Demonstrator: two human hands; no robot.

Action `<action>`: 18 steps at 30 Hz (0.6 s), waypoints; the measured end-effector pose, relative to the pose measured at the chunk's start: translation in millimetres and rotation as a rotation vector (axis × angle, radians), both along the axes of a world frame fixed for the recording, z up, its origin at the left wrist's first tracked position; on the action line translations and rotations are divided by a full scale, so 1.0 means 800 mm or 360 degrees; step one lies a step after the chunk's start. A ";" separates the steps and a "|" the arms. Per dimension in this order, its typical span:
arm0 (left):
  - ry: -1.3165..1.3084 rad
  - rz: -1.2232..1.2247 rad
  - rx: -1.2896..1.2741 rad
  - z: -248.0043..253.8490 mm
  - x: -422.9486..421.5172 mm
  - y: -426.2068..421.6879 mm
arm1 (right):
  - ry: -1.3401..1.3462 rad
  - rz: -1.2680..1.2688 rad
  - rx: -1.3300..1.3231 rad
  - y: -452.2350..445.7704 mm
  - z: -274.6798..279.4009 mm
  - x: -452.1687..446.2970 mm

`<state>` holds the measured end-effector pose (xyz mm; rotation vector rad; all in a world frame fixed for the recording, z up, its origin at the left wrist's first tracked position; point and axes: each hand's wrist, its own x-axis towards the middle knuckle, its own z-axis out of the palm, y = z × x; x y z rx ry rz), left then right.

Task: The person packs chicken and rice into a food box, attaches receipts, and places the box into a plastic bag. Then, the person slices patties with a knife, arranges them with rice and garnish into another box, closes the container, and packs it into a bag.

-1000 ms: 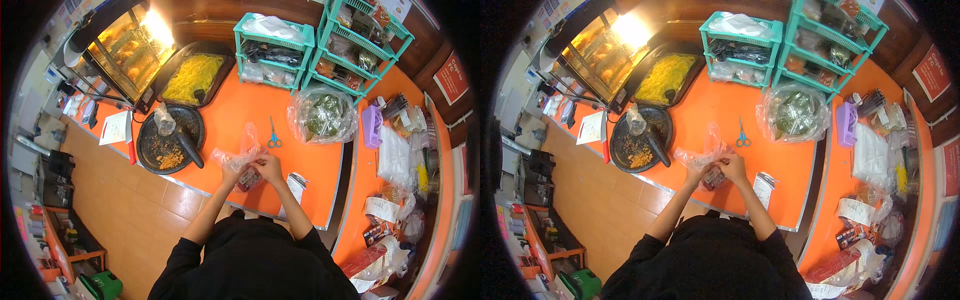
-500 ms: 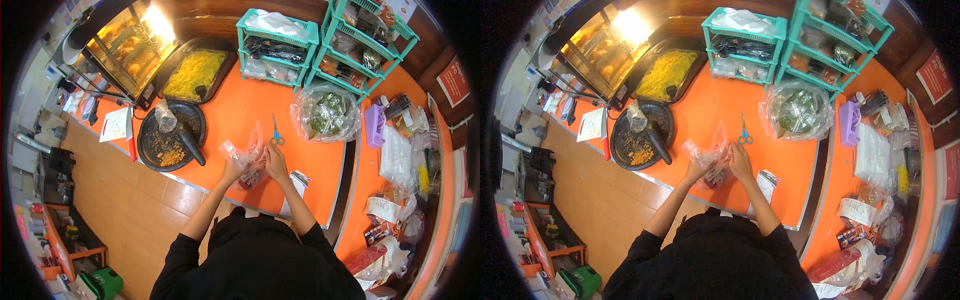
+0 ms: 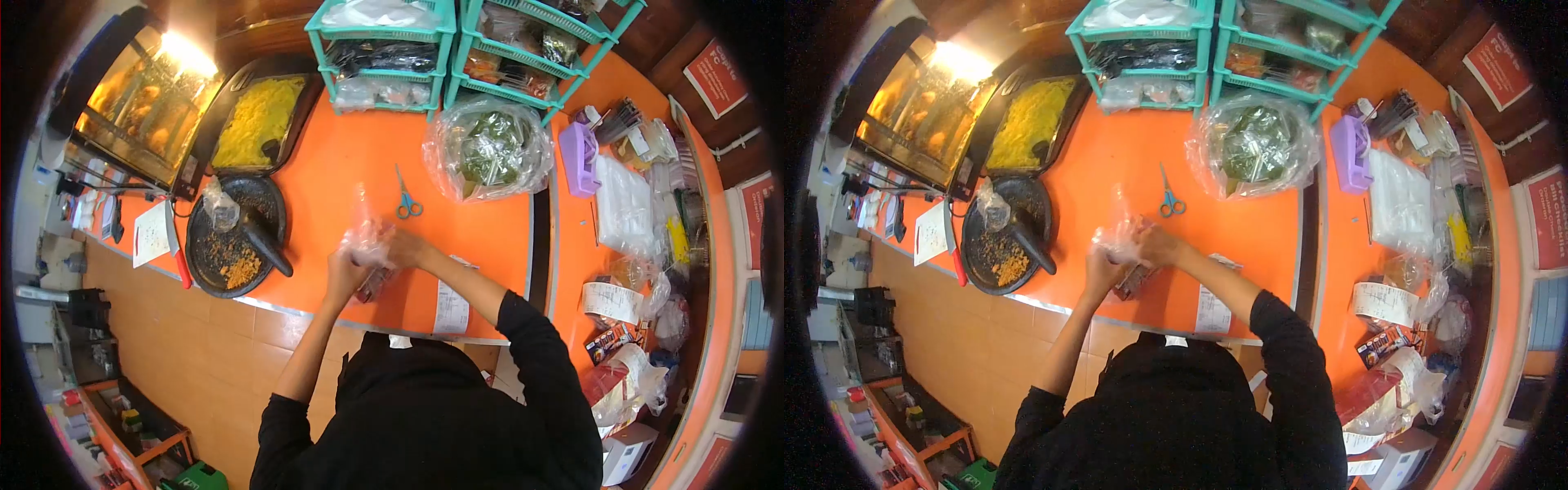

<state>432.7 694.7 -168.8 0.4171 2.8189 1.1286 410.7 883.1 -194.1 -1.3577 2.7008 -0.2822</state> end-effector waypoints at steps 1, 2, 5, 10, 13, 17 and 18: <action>0.0324 -0.0034 0.0116 -0.006 0.000 -0.004 | 0.0053 -0.0196 -0.0164 -0.002 0.006 0.010; 0.0139 0.0089 0.0328 -0.012 -0.003 -0.010 | 0.0119 -0.0407 -0.0319 0.008 0.015 0.017; 0.0387 0.0384 0.0633 0.013 -0.039 -0.008 | 0.0498 -0.0765 -0.0597 0.099 0.066 0.038; 0.0958 0.1127 0.1133 0.203 -0.068 0.077 | 0.1617 -0.2320 -0.0823 0.403 0.117 0.092; 0.0861 0.0345 0.1240 0.202 -0.063 0.210 | 0.1179 -0.2899 -0.0158 0.490 0.154 0.074; -0.0449 -0.0875 0.1306 0.119 -0.031 0.427 | 0.0011 -0.2786 -0.1220 0.574 0.119 0.034; -0.0607 -0.1141 0.1219 0.116 -0.027 0.465 | -0.0001 -0.2695 -0.1471 0.565 0.133 0.048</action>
